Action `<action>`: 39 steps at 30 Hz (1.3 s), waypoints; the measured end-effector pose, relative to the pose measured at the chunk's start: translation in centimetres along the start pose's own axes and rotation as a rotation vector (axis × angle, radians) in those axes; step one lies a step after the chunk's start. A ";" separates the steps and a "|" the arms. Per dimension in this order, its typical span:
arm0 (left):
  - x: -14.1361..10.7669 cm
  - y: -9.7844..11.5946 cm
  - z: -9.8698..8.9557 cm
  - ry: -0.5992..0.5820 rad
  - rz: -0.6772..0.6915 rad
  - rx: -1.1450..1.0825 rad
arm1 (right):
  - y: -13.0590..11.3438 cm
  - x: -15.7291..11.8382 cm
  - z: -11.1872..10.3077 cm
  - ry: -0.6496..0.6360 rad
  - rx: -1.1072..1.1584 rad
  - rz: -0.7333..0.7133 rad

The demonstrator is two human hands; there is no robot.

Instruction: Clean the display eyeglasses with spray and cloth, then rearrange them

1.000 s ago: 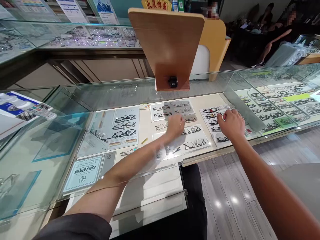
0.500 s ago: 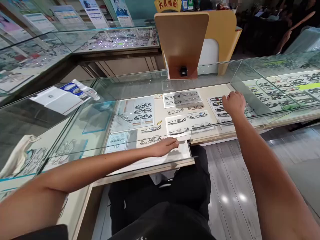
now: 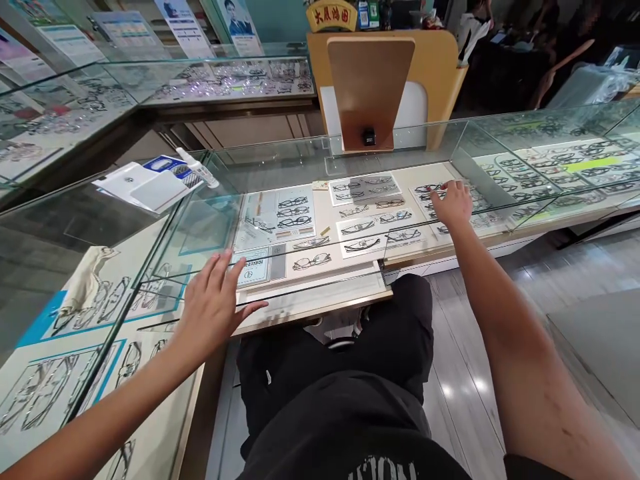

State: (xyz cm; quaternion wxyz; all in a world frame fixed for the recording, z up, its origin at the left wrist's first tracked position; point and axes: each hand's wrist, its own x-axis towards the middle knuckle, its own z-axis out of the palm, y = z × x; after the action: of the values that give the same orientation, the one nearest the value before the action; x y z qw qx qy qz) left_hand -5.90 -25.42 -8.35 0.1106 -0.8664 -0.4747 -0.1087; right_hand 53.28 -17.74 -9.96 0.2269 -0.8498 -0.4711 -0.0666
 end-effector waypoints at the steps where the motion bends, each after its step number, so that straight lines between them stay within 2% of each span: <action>1: 0.0 -0.3 0.3 0.005 -0.004 -0.009 | 0.0 0.0 0.1 0.023 -0.007 0.036; 4: 0.3 -0.7 0.8 0.023 0.001 -0.028 | 0.0 0.0 0.3 0.060 -0.050 0.161; 7: 1.0 -1.0 1.3 0.037 0.003 -0.021 | 0.1 0.0 0.4 0.007 -0.085 0.183; 10: 2.2 -1.7 2.1 0.047 0.013 -0.001 | 0.2 0.1 0.5 -0.076 -0.123 0.107; 14: 3.7 -2.7 3.5 0.047 -0.008 -0.002 | 0.2 0.6 0.4 -0.230 -0.160 -0.073; 18: 4.3 -2.7 4.7 0.074 -0.061 0.000 | 0.0 0.9 0.0 -0.293 -0.169 -0.207; 23: 4.7 -1.7 5.4 0.179 -0.152 0.025 | -0.2 0.6 -0.3 -0.332 -0.147 -0.214; 27: 5.2 -0.5 5.5 0.202 -0.265 0.021 | -0.1 0.5 -0.4 -0.320 -0.129 -0.232; 33: 6.3 1.9 5.7 0.190 -0.488 0.009 | 1.1 0.1 -1.0 -0.352 -0.094 -0.354; 39: 7.6 4.0 4.8 0.085 -0.587 -0.013 | 4.5 -0.7 -2.7 -0.348 -0.035 -0.567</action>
State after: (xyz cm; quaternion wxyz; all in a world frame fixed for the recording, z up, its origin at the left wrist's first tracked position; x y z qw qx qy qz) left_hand 1.86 -20.04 -11.10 0.0887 -0.6875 -0.6991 -0.1753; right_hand 56.91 -21.53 -9.28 0.1007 -0.6873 -0.7193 0.0109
